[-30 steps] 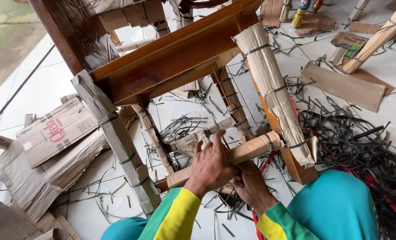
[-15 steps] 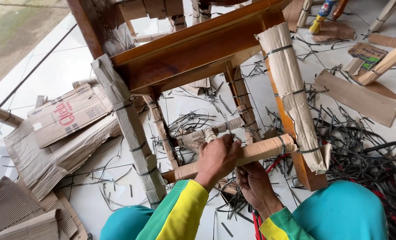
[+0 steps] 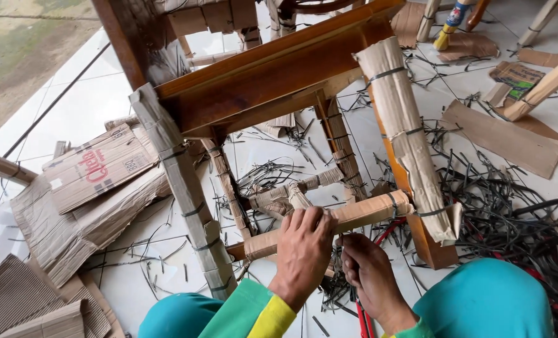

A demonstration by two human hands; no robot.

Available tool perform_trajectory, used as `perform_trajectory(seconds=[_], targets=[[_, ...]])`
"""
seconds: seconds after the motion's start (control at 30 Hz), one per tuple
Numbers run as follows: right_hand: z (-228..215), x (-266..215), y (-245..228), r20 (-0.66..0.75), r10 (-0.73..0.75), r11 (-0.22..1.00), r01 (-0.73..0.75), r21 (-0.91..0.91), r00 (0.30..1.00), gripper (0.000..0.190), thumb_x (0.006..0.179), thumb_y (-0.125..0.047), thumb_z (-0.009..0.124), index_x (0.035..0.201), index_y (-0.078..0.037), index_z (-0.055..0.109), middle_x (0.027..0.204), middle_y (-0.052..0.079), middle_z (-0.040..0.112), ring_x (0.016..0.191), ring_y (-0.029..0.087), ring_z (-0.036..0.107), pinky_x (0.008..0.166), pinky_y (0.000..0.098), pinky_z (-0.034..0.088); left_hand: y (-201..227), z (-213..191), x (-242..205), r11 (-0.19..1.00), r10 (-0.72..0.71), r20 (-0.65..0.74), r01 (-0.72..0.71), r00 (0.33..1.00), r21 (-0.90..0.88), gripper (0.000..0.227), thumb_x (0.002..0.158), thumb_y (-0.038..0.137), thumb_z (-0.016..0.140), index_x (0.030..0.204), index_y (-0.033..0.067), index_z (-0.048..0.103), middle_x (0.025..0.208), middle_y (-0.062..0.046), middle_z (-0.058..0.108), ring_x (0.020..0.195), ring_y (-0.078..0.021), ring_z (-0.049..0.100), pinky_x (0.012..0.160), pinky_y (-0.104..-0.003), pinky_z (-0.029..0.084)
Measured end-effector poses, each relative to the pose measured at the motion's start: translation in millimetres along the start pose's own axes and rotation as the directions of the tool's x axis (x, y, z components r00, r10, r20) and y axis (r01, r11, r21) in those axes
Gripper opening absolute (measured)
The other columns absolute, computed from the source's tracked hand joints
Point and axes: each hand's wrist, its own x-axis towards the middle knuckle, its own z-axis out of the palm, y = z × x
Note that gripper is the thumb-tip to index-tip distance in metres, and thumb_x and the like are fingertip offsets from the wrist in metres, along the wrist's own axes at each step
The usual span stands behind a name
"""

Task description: The person sits on the floor and repeatedly ties black plastic cable ties around a cardboard-wrapped wooden chair leg. They wrap the ties by hand, pull them tight, and use red-handled pliers to cut the excess tails. The process is repeated multiple times on the same leg.

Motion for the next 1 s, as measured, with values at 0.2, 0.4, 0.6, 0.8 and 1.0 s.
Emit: perform_trajectory(seconds=[0.2, 0.4, 0.6, 0.8, 1.0], targets=[[-21.5, -17.7, 14.4, 0.015, -0.104, 0.994, 0.105, -0.031, 0.994, 0.018, 0.1, -0.01, 0.061, 0.102, 0.003, 0.073, 0.062, 0.009, 0.05, 0.05, 0.015, 0.038, 0.04, 0.0275, 0.026, 25.1, -4.6, -12.0, 0.987, -0.145, -0.069, 0.14, 0.987, -0.076, 0.006, 0.101, 0.005, 0.049, 0.1, 0.0025, 0.054, 0.09, -0.016, 0.056, 0.072, -0.0302, 0.049, 0.069, -0.042, 0.041], [-26.5, -23.8, 30.9, 0.106, -0.12, 0.981, 0.135, -0.141, 0.987, 0.019, 0.101, -0.014, 0.064, 0.09, 0.0, 0.07, 0.062, 0.01, 0.057, 0.054, 0.019, 0.045, 0.047, 0.0326, 0.036, 54.5, 8.3, -22.8, 0.129, -0.704, 0.596, 0.894, 0.387, -0.428, 0.019, 0.104, 0.026, 0.058, 0.092, 0.012, 0.062, 0.059, -0.001, 0.056, 0.044, -0.0125, 0.051, 0.038, -0.032, 0.044], [-16.4, -35.6, 27.5, 0.157, -0.028, 0.955, 0.072, -0.286, 0.987, 0.019, 0.1, -0.006, 0.058, 0.104, 0.005, 0.073, 0.086, 0.017, 0.071, 0.08, 0.023, 0.064, 0.072, 0.0389, 0.062, 47.5, 25.3, -42.7, -0.022, -0.671, 0.585, 0.777, 0.455, -0.63, 0.023, 0.105, 0.018, 0.061, 0.083, 0.0107, 0.057, 0.074, 0.0, 0.054, 0.071, -0.0117, 0.048, 0.064, -0.029, 0.044], [-31.3, -28.2, 21.5, 0.24, 0.041, 0.935, 0.047, -0.353, 0.97, 0.03, 0.094, 0.006, 0.055, 0.117, 0.011, 0.075, 0.117, 0.027, 0.084, 0.103, 0.036, 0.078, 0.099, 0.0424, 0.066, 52.4, 4.9, -26.3, -0.126, -0.669, 0.637, 0.787, 0.382, -0.604, 0.019, 0.104, 0.017, 0.054, 0.112, 0.0072, 0.067, 0.099, -0.004, 0.069, 0.09, -0.0144, 0.06, 0.086, -0.027, 0.053], [-10.3, -29.8, -34.5, 0.044, -0.205, 0.727, 0.183, -0.661, 0.978, 0.045, 0.091, -0.04, 0.056, 0.122, -0.015, 0.077, 0.12, 0.007, 0.081, 0.113, 0.019, 0.076, 0.094, 0.0324, 0.064, 48.8, 17.7, -40.3, 0.652, -0.527, 0.302, 0.606, 0.795, -0.457, 0.02, 0.102, 0.011, 0.05, 0.082, 0.0101, 0.045, 0.077, -0.009, 0.054, 0.065, -0.0284, 0.051, 0.057, -0.045, 0.043]])
